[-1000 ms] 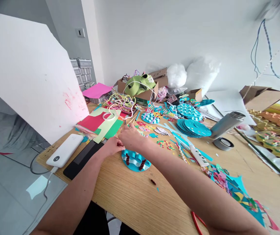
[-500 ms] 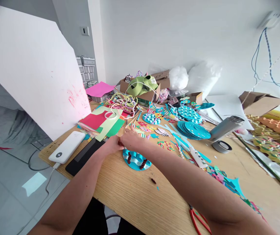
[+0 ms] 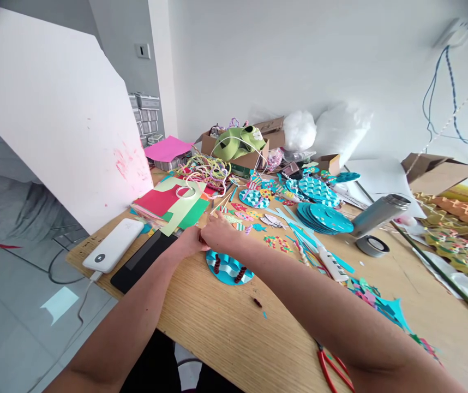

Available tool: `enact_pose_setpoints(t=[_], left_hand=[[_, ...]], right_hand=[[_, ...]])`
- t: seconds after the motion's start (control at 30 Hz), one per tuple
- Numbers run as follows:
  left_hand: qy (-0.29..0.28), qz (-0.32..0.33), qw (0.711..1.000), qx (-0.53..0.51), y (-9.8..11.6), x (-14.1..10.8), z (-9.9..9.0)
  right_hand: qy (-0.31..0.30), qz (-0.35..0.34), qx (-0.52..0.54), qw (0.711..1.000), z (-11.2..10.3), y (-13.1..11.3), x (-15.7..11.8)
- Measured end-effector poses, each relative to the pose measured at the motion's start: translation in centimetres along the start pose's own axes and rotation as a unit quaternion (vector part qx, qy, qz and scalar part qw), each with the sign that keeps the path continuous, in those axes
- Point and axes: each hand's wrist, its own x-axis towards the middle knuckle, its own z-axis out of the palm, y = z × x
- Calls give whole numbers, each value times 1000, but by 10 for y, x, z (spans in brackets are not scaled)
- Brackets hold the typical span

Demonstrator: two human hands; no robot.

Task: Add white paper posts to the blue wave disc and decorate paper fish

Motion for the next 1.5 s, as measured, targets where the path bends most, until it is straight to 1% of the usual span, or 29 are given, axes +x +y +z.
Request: enact_pose_setpoints(t=[0.1, 0.2, 0.33, 0.53, 0.83, 1.1, 1.2, 1.33, 1.5], left_hand=[[1, 1, 1000, -3, -3, 2, 2], [3, 0, 1000, -7, -5, 3, 3], [0, 6, 1000, -16, -3, 3, 2], [-6, 13, 1000, -27, -1, 2, 2], [-4, 13, 999, -32, 2, 2, 2], [0, 6, 999, -43, 0, 4, 4], [-3, 4, 999, -54, 3, 2, 1], [-23, 5, 997, -73, 8, -3, -6], [-35, -7, 997, -74, 6, -5, -9]], right_hand=[[-14, 4, -4, 1000, -1, 0, 1], [-8, 4, -3, 1000, 0, 0, 2], [-1, 9, 8, 1000, 3, 0, 4], [-7, 16, 12, 1000, 4, 1, 5], [-14, 18, 22, 999, 4, 2, 5], [-15, 13, 36, 999, 6, 3, 7], [-21, 14, 36, 999, 3, 2, 7], [-36, 18, 35, 999, -2, 2, 6], [-33, 5, 26, 999, 1, 1, 4]])
